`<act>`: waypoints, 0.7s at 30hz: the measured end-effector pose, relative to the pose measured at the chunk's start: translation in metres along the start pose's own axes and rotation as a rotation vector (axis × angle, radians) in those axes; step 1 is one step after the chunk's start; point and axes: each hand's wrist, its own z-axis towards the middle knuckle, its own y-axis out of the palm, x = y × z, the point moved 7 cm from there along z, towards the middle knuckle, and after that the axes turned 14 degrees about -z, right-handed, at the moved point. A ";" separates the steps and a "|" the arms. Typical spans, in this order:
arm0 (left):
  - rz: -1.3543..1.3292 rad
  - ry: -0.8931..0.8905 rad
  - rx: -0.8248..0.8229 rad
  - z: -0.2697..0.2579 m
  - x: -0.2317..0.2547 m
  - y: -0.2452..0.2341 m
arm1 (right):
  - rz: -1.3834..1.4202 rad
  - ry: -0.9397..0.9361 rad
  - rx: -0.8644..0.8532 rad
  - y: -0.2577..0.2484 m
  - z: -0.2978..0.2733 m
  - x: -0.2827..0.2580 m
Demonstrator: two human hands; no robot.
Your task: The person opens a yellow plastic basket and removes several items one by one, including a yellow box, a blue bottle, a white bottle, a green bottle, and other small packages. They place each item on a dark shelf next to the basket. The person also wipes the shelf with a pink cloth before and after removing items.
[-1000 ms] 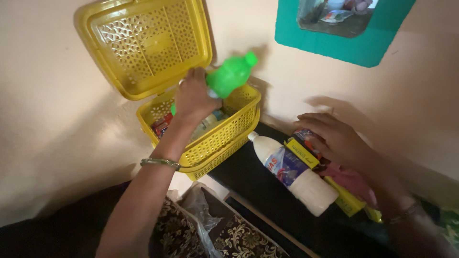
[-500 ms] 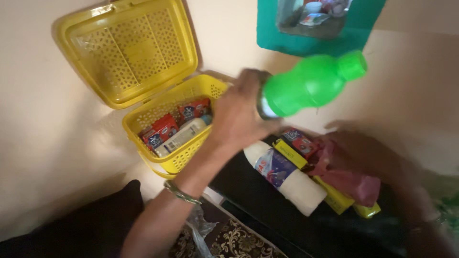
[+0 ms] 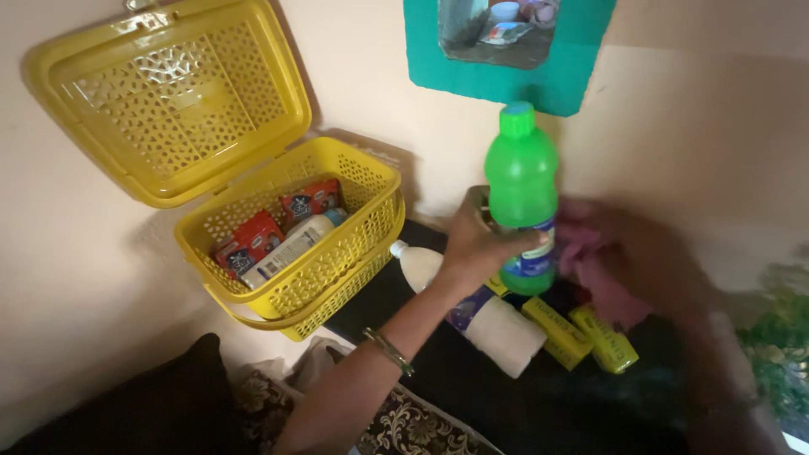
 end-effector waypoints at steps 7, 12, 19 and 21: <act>0.011 0.012 -0.067 -0.010 -0.032 0.046 | -0.043 0.254 0.522 -0.052 -0.022 0.014; -0.128 0.160 -0.088 -0.009 -0.044 0.070 | -0.152 0.143 0.734 -0.075 -0.025 -0.001; -0.220 0.030 -0.170 0.000 -0.074 0.092 | 0.096 0.321 0.573 -0.056 -0.021 0.027; -0.294 0.003 -0.193 0.001 -0.077 0.098 | 0.073 0.315 0.501 -0.051 -0.023 0.024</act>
